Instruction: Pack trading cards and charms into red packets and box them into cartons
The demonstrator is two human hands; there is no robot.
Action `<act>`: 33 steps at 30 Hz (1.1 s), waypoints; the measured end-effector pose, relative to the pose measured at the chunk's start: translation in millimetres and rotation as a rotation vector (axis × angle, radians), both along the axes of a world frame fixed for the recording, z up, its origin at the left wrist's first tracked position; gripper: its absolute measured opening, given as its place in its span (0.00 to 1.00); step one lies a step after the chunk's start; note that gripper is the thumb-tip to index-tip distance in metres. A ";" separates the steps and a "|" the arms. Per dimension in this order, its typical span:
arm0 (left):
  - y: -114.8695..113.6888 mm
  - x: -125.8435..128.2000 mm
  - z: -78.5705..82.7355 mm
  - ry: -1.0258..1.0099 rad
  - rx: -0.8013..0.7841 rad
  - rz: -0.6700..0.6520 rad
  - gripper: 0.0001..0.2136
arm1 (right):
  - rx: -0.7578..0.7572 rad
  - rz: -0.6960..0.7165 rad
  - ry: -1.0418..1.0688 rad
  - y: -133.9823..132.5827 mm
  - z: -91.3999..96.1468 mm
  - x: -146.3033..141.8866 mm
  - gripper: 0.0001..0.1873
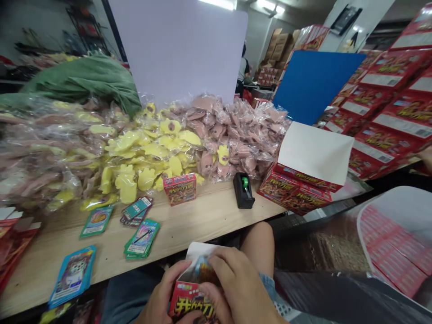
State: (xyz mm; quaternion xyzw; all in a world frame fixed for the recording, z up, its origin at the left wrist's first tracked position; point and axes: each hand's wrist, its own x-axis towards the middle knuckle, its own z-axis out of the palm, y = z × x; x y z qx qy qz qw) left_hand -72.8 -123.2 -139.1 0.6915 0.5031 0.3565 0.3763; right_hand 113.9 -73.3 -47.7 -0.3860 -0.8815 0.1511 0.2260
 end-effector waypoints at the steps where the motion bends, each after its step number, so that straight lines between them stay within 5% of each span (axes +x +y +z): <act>1: -1.7 0.6 -0.2 0.015 0.001 0.025 0.28 | -0.049 0.039 -0.022 2.1 0.8 -5.3 0.15; 5: -6.8 -1.1 2.6 -0.002 0.022 0.090 0.26 | -0.324 0.200 0.034 2.7 -1.8 -8.2 0.12; 8: -6.3 -7.1 8.5 -0.022 0.047 0.074 0.23 | -0.534 -0.214 0.387 -5.7 -10.0 4.7 0.12; 10: -2.6 -9.1 13.5 -0.059 0.055 0.061 0.20 | -0.819 -0.459 0.637 -11.2 -20.4 10.5 0.16; 12: 4.1 -6.4 17.3 -0.084 -0.001 0.027 0.15 | -1.203 -0.449 0.783 -12.2 -33.2 10.8 0.21; 14: 12.3 0.6 17.2 -0.074 -0.127 0.024 0.09 | -1.428 -0.356 0.820 -6.4 -43.9 8.8 0.22; 18: 23.6 16.8 5.2 -0.110 -0.325 0.189 0.16 | -1.341 -0.114 0.682 17.5 -44.7 10.7 0.23; 24: 18.0 24.5 4.2 -0.208 -0.307 0.251 0.47 | -0.860 0.053 0.226 32.7 -22.4 1.4 0.18; 28: 12.3 18.2 13.8 -0.132 -0.328 0.189 0.49 | -0.955 0.247 0.182 32.3 -22.1 -10.9 0.19; 33: 5.5 11.0 15.5 -0.157 -0.332 0.127 0.51 | -1.158 0.204 0.282 36.8 -15.4 -13.7 0.21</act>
